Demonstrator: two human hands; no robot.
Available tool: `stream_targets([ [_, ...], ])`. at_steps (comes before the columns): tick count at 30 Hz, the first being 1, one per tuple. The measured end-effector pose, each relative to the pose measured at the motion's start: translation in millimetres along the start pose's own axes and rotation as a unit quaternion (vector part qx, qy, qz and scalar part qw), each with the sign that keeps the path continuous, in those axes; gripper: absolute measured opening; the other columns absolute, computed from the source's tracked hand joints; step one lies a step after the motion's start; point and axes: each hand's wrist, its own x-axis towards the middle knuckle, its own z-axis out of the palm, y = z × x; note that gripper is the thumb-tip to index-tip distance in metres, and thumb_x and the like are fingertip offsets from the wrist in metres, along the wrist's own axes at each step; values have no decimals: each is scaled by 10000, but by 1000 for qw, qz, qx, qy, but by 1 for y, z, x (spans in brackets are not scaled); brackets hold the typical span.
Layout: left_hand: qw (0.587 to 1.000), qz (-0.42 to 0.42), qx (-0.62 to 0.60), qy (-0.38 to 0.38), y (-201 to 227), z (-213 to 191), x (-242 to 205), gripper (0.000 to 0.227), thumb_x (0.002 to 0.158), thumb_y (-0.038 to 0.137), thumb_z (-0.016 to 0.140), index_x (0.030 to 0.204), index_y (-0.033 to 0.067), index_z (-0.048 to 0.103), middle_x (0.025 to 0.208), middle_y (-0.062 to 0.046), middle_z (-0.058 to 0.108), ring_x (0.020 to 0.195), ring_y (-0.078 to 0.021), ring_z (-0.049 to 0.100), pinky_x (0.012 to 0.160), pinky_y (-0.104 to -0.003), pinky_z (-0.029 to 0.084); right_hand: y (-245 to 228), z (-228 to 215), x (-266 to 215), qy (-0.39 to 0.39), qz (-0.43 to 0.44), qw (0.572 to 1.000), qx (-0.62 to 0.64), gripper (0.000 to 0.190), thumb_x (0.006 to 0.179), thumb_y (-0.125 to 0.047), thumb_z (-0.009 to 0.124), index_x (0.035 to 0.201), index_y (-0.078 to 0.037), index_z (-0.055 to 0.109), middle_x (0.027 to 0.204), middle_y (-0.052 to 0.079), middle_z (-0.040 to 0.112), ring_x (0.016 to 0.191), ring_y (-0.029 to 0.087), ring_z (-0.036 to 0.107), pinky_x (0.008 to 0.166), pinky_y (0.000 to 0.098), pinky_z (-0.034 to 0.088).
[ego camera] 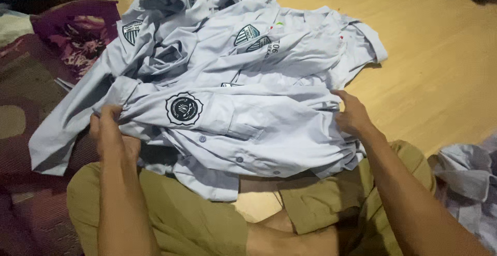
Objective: The person buttons several light blue shirts by hand while sitting on the floor.
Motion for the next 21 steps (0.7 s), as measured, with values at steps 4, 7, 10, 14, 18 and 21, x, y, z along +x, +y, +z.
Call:
stream_targets([
  [4,999,17,-39,13,49,24,-66,332,724,263,770,1005,173,618,977,-45,568,1018,-164,620,957,-388,533,-6,7,19,57,-9,998,-5,848,680,63,658,1510,-101,601,1383,276,637,1363,486,554,1129,616,450],
  [7,979,-86,-185,-21,46,24,-59,318,660,132,716,976,126,689,966,-36,729,965,-214,758,895,-410,653,-28,15,28,14,19,997,78,828,881,-385,622,1636,-155,370,1603,431,165,1407,712,349,1171,748,322],
  [10,963,-84,-254,13,58,21,-65,285,655,84,732,937,74,690,925,-72,717,946,-239,750,860,-433,631,-83,24,24,-39,34,997,50,857,907,-25,619,1669,-128,239,1600,404,144,1455,656,313,1190,726,340],
  [14,961,-152,-229,-30,49,-4,-53,406,671,92,695,1072,31,696,1055,-126,758,1042,-277,758,915,-471,630,-19,80,59,-102,69,991,-50,823,872,-129,770,1574,-273,365,1362,344,597,1299,541,583,1118,638,453],
  [18,987,-105,-121,23,-12,-25,4,443,720,182,796,1131,90,656,1103,-116,733,1089,-267,751,897,-495,646,2,55,36,-37,142,985,-87,439,795,-364,840,1216,-252,791,1055,191,817,1050,441,768,866,586,618],
  [21,992,-71,-103,6,-27,-19,26,406,757,200,812,1132,130,672,1109,-112,730,1097,-231,746,994,-466,661,9,16,32,125,65,989,-45,241,792,-292,804,959,-117,796,793,197,736,874,466,756,751,564,574],
])
